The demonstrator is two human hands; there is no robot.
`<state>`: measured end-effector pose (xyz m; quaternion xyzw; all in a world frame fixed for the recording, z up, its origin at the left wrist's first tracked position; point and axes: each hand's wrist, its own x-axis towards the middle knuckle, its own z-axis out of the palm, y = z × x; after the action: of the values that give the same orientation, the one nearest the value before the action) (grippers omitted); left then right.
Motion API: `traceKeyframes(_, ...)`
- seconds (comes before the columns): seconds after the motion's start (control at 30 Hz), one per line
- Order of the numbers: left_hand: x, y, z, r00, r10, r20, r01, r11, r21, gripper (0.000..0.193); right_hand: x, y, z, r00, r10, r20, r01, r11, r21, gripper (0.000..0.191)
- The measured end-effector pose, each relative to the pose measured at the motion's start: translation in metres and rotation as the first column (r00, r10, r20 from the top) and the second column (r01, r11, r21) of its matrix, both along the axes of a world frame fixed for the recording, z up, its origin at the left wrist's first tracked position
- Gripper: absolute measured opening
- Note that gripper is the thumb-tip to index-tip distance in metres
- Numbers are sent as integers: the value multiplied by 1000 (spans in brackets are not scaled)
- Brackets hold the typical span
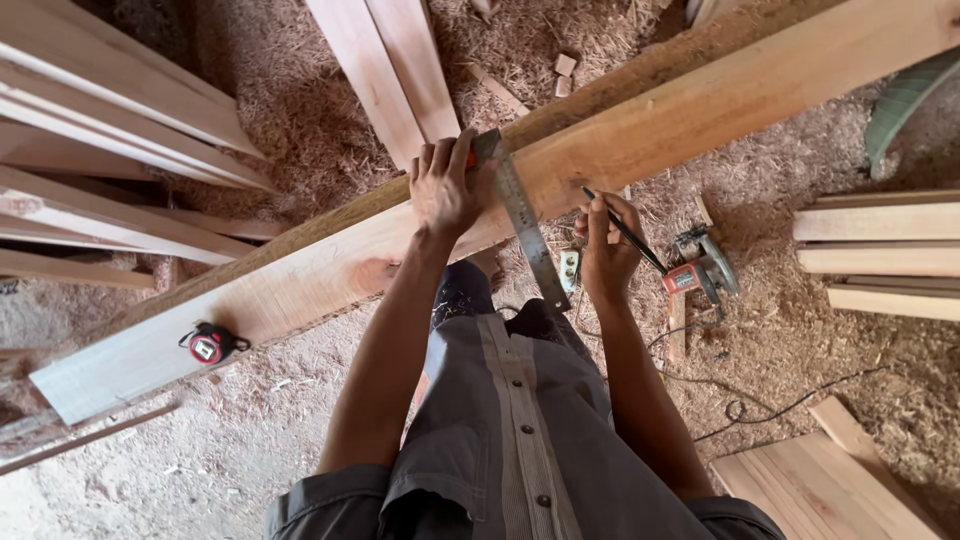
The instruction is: The person measures a wooden beam using a measuring tape and marks dimensions on the wood with a pencil and a combination square.
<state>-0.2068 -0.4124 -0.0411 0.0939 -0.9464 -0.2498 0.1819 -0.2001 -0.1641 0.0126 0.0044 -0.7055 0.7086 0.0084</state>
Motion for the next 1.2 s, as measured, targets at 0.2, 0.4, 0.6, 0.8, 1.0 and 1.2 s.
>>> traceKeyframes(0.2, -1, 3, 6, 997, -78, 4, 78, 997, 23, 57, 6, 19, 7, 998, -32, 46, 31, 999, 8, 19)
traceKeyframes(0.4, -2, 8, 13, 995, -99, 3, 99, 994, 43, 55, 15, 32, 8, 992, -87, 89, 81, 994, 72, 20)
traceKeyframes(0.6, -4, 10, 21, 994, -108, -28, 109, 993, 37, 51, 12, 36, 3, 995, -87, 42, 82, 991, 101, 19)
traceKeyframes(0.8, -4, 10, 16, 995, -101, -9, 102, 993, 62, 50, 9, 31, -3, 998, -63, 14, 62, 996, 61, 19)
traceKeyframes(1.0, -7, 9, 2, 993, -95, -66, 96, 995, 8, 47, -2, 13, -1, 998, 1, -59, 18, 949, 314, 25)
traceKeyframes(1.2, -5, 9, 10, 993, -101, -67, 102, 995, 14, 46, -35, -36, 12, 929, 233, -288, -81, 887, 455, 25)
